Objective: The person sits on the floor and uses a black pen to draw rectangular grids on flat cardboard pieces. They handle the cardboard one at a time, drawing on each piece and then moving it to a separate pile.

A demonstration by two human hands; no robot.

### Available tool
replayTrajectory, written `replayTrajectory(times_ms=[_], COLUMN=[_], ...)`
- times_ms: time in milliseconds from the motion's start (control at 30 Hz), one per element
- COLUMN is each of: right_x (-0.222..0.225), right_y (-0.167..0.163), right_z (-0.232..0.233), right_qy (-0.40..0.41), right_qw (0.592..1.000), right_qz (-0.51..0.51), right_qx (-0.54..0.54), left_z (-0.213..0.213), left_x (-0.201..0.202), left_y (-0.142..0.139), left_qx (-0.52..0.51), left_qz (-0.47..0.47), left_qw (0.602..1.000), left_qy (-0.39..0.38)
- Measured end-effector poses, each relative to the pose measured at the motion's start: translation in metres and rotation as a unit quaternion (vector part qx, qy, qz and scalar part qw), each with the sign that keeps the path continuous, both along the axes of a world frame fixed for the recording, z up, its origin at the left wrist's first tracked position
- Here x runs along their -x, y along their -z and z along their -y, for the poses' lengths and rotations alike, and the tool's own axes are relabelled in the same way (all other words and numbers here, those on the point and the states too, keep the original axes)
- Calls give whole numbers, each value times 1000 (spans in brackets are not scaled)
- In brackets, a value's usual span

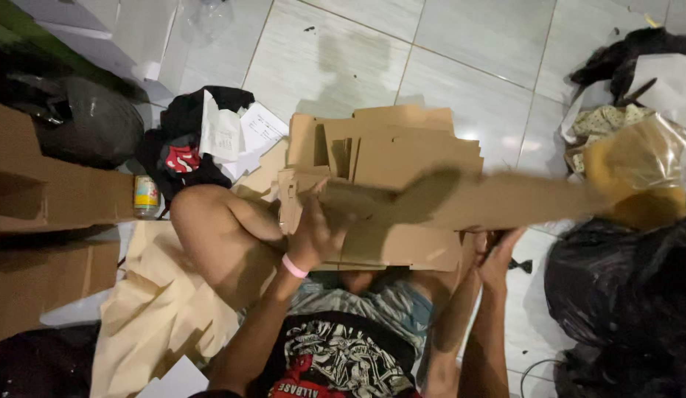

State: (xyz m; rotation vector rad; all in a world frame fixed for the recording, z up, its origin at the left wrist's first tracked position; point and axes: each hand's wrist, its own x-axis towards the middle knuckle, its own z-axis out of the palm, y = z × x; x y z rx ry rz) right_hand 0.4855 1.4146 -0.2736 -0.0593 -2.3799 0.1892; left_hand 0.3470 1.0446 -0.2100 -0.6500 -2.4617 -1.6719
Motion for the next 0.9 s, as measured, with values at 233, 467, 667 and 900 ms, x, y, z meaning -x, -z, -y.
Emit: replayTrajectory(times_ms=[233, 467, 667, 900], right_x=[43, 89, 86, 24], right_y=[-30, -104, -49, 7], right_z=[-14, -109, -72, 40], right_qy=[15, -93, 128, 93], right_qw=[774, 655, 669, 816], right_qz=[-184, -216, -111, 179], right_qx=[606, 719, 724, 542], left_z=[-22, 16, 32, 26], left_x=[4, -12, -70, -73], left_y=[7, 22, 56, 84], left_qx=[-137, 31, 53, 151], left_qz=[54, 87, 160, 105], left_qw=[989, 982, 977, 975], left_qy=[12, -165, -129, -121])
